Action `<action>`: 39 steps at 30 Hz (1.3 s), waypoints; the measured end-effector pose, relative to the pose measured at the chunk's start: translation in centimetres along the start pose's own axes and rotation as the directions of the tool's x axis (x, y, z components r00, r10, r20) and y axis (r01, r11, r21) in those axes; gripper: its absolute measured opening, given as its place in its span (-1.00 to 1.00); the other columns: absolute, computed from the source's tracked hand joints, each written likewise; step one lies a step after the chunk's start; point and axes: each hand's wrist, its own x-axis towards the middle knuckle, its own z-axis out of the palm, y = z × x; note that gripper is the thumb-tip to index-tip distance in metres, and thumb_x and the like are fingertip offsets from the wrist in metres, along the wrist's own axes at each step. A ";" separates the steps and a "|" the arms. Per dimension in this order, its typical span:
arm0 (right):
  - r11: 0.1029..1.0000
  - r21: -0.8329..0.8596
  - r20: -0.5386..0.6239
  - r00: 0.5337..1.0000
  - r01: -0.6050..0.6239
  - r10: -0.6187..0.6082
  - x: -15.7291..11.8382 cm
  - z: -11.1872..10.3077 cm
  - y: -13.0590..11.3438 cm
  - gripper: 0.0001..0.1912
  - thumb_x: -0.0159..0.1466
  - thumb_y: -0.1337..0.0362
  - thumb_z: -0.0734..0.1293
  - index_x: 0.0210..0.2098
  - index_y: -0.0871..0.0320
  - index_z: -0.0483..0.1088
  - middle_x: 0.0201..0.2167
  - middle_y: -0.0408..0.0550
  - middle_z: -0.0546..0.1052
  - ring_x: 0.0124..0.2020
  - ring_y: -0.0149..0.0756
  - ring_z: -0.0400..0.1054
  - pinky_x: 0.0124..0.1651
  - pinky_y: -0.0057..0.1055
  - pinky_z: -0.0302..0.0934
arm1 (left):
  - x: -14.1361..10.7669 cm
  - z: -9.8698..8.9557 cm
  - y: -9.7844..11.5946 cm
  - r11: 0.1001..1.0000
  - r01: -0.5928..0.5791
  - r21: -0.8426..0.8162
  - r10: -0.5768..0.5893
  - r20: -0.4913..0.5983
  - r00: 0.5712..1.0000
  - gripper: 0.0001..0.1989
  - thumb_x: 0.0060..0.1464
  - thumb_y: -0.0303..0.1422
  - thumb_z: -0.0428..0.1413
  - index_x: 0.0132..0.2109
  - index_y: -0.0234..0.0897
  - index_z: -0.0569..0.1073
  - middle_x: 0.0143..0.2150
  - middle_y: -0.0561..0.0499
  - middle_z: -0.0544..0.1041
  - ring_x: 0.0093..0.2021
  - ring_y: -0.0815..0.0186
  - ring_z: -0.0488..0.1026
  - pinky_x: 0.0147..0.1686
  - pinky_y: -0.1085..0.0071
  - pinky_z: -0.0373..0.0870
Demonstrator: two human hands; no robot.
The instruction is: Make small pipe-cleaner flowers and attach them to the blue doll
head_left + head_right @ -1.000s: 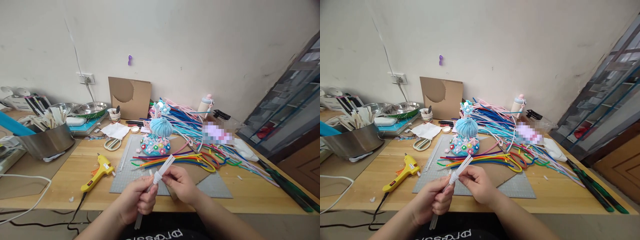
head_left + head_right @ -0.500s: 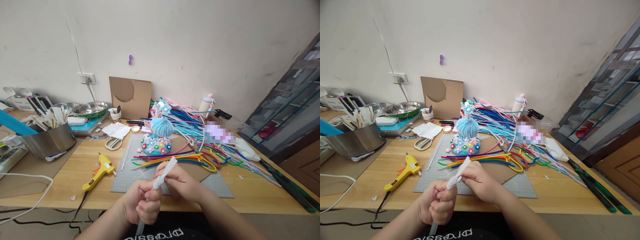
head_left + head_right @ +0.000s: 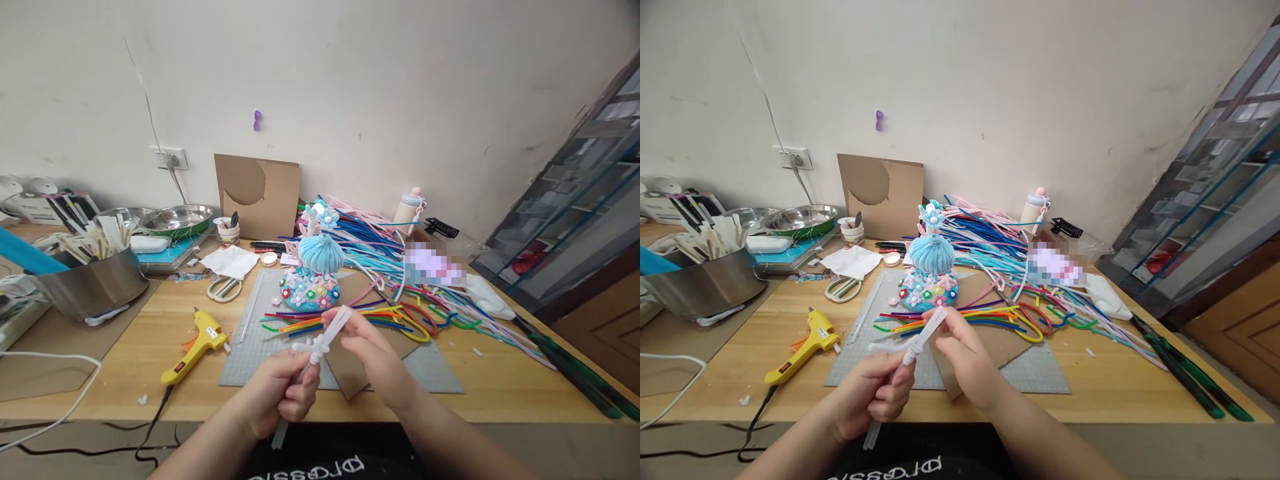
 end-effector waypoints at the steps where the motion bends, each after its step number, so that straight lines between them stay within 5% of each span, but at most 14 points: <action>1: 1.000 0.008 -0.067 0.998 0.020 -0.019 0.2 -0.3 0.2 -0.72 0.20 0.36 0.18 -0.10 0.11 0.32 -0.11 -0.08 0.43 -0.02 -0.26 0.25 0.05 -0.34 0.10 | -0.1 0.1 0.1 0.990 -0.065 0.122 0.079 -0.115 0.990 -0.64 0.07 -0.12 0.03 -0.52 -0.28 0.22 -0.73 0.25 -0.03 -0.74 0.56 -0.23 -0.76 0.60 -0.29; 3: 0.999 0.027 -0.109 0.994 0.021 -0.018 0.4 -0.7 0.5 -0.82 0.23 0.29 0.16 -0.22 0.15 0.33 -0.25 -0.06 0.45 -0.17 -0.28 0.31 -0.11 -0.37 0.19 | -0.3 0.3 0.3 0.868 -0.144 0.475 0.311 -0.294 0.904 -0.61 0.09 -0.10 -0.01 -0.54 -0.29 0.23 -0.71 0.21 0.03 -0.72 0.53 -0.11 -0.72 0.58 -0.19; 4: 0.999 0.038 -0.070 0.997 -0.018 0.021 0.4 -0.7 0.5 -0.79 0.27 0.22 0.13 -0.31 0.18 0.33 -0.37 -0.06 0.44 -0.31 -0.30 0.33 -0.26 -0.39 0.22 | -0.4 0.3 0.5 0.730 -0.131 0.671 0.442 -0.317 0.839 -0.60 0.12 -0.10 -0.04 -0.54 -0.29 0.25 -0.70 0.17 0.10 -0.70 0.49 0.01 -0.68 0.56 -0.10; 7: 0.983 -0.002 0.129 0.974 -0.185 0.184 0.2 -0.2 0.7 -0.57 0.29 -0.02 0.10 -0.47 0.20 0.27 -0.61 -0.14 0.33 -0.61 -0.41 0.22 -0.57 -0.48 0.11 | -0.9 0.2 0.6 0.130 0.072 0.989 0.701 -0.143 0.699 -0.65 0.19 -0.21 -0.09 -0.48 -0.29 0.35 -0.57 0.03 0.36 -0.52 0.34 0.32 -0.52 0.47 0.09; 10: 0.975 -0.090 0.144 0.965 -0.205 0.217 -0.2 1.0 1.0 -0.62 0.22 -0.02 0.22 -0.44 0.20 0.28 -0.59 -0.18 0.32 -0.62 -0.47 0.20 -0.57 -0.52 0.11 | -1.1 0.0 0.3 -0.262 0.230 0.937 0.734 0.039 0.678 -0.71 0.23 -0.30 -0.13 -0.39 -0.27 0.38 -0.51 0.00 0.46 -0.48 0.27 0.40 -0.50 0.42 0.08; 17: 0.970 -0.160 0.097 0.975 -0.184 0.201 -0.5 2.1 1.3 -0.69 0.25 0.13 0.22 -0.52 0.20 0.27 -0.64 -0.23 0.28 -0.68 -0.55 0.14 -0.63 -0.60 0.04 | -0.6 -0.4 -0.5 -0.505 0.323 0.801 0.719 0.184 0.670 -0.74 0.22 -0.33 -0.11 -0.43 -0.23 0.32 -0.53 0.06 0.46 -0.55 0.29 0.40 -0.57 0.41 0.04; 23: 0.862 0.286 0.215 0.905 -0.418 0.368 0.2 1.2 0.5 -0.69 0.24 0.09 0.21 -0.41 0.23 0.36 -0.74 -0.26 0.30 -0.85 -0.56 0.08 -0.80 -0.62 -0.14 | -0.4 -0.6 -1.0 -0.663 0.295 0.688 0.651 0.336 0.681 -0.82 0.16 -0.44 -0.05 -0.41 -0.22 0.31 -0.55 0.08 0.42 -0.55 0.28 0.37 -0.57 0.39 0.05; 27: 0.816 0.342 0.272 0.881 -0.466 0.388 0.5 -0.3 -0.7 -0.64 0.24 0.10 0.22 -0.20 0.28 0.41 -0.73 -0.26 0.32 -0.86 -0.57 0.08 -0.80 -0.63 -0.11 | -0.8 -0.8 -0.8 -0.717 0.253 0.650 0.599 0.390 0.699 -0.80 0.16 -0.43 -0.05 -0.44 -0.22 0.29 -0.58 0.09 0.38 -0.57 0.29 0.34 -0.57 0.38 0.04; 32: 0.918 0.011 0.229 0.894 -0.397 0.384 0.4 -2.6 -1.7 -0.35 0.31 -0.10 0.03 0.14 0.28 0.23 -0.77 -0.20 0.36 -0.88 -0.54 0.00 -0.81 -0.63 -0.14 | -2.1 -0.6 -0.1 -0.624 0.153 0.766 0.590 0.334 0.735 -0.79 0.20 -0.39 -0.09 -0.41 -0.25 0.31 -0.54 0.08 0.40 -0.54 0.32 0.34 -0.55 0.40 0.04; 36: 0.981 -0.080 -0.056 0.984 -0.175 0.171 0.8 -3.2 -0.6 -0.45 0.33 -0.03 0.03 0.05 0.24 0.30 -0.72 -0.22 0.31 -0.80 -0.51 0.05 -0.74 -0.58 -0.08 | -2.7 0.1 0.1 -0.217 0.052 0.975 0.596 0.090 0.798 -0.70 0.23 -0.29 -0.13 -0.44 -0.27 0.32 -0.56 0.10 0.35 -0.54 0.39 0.28 -0.53 0.47 0.07; 39: 0.994 -0.055 -0.294 0.950 0.090 -0.102 0.7 -2.5 0.5 -0.72 0.28 0.20 0.15 -0.08 0.15 0.32 -0.39 -0.08 0.43 -0.45 -0.36 0.33 -0.46 -0.48 0.22 | -2.5 0.5 0.0 0.153 -0.027 0.988 0.573 -0.066 0.817 -0.63 0.21 -0.21 -0.12 -0.49 -0.29 0.33 -0.57 0.09 0.31 -0.52 0.40 0.25 -0.50 0.50 0.12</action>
